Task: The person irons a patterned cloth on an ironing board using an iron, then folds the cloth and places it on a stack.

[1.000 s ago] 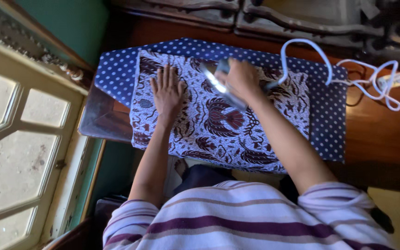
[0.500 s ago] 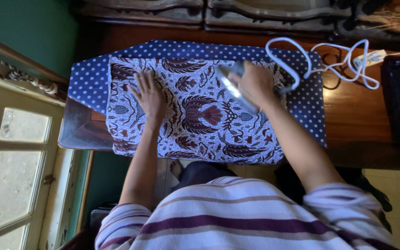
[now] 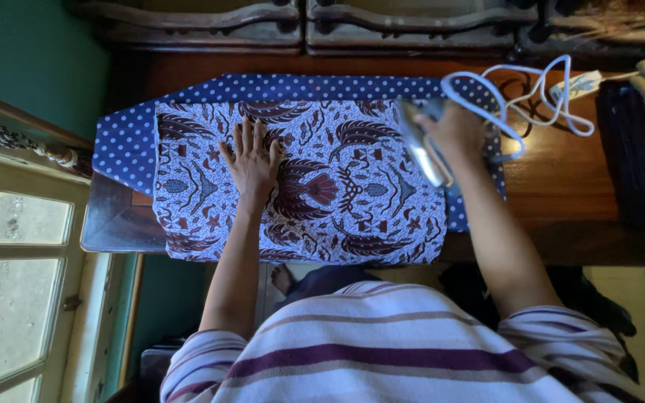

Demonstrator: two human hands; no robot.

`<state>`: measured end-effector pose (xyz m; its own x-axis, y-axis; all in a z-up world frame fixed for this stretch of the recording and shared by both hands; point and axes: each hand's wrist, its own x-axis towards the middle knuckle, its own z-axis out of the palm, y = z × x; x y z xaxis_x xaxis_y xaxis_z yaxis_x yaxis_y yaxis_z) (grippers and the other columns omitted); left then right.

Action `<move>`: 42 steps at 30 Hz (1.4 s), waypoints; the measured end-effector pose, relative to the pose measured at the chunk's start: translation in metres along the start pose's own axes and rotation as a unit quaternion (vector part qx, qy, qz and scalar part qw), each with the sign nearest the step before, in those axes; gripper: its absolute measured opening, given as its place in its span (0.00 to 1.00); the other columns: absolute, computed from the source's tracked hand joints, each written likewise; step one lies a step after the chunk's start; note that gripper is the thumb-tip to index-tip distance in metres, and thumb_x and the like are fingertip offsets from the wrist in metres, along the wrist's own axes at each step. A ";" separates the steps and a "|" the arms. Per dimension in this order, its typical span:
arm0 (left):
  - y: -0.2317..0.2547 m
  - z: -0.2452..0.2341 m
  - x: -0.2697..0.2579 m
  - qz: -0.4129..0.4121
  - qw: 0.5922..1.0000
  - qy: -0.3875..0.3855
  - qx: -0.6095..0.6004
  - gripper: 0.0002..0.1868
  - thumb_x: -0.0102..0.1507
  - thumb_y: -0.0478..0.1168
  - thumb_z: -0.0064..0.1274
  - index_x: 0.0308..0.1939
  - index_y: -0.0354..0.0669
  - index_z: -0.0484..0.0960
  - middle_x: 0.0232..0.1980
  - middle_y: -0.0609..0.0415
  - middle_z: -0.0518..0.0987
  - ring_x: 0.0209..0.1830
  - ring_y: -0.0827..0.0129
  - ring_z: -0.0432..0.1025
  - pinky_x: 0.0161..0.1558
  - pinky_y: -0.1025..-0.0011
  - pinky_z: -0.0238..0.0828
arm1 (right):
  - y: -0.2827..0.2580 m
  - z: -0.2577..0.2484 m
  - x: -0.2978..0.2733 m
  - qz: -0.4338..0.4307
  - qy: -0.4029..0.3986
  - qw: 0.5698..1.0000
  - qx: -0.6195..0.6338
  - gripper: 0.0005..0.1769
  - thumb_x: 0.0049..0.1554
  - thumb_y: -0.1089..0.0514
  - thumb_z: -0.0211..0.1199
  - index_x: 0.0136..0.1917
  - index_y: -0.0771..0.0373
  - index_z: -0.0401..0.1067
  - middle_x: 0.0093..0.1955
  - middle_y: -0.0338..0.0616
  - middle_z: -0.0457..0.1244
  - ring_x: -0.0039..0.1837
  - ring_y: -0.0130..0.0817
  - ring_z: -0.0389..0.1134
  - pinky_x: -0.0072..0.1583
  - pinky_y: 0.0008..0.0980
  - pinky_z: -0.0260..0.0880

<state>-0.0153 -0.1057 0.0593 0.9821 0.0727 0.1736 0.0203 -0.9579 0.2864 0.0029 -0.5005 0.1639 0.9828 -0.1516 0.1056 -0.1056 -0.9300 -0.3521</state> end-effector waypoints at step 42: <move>-0.140 -0.015 0.070 -0.054 0.984 0.131 0.104 0.41 0.61 0.50 0.61 0.73 0.34 0.66 0.76 0.29 0.58 0.80 0.39 0.51 0.72 0.38 0.45 | 0.033 0.148 0.060 0.072 0.192 0.972 0.114 0.34 0.55 0.53 0.71 0.65 0.74 0.62 0.60 0.73 0.61 0.59 0.68 0.66 0.57 0.55 0.69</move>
<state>0.0479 0.0371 0.0452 0.8907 0.2204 0.3975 0.1863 -0.9748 0.1229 0.0807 -0.4910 0.0209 0.8267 -0.4289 0.3641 -0.1583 -0.7983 -0.5810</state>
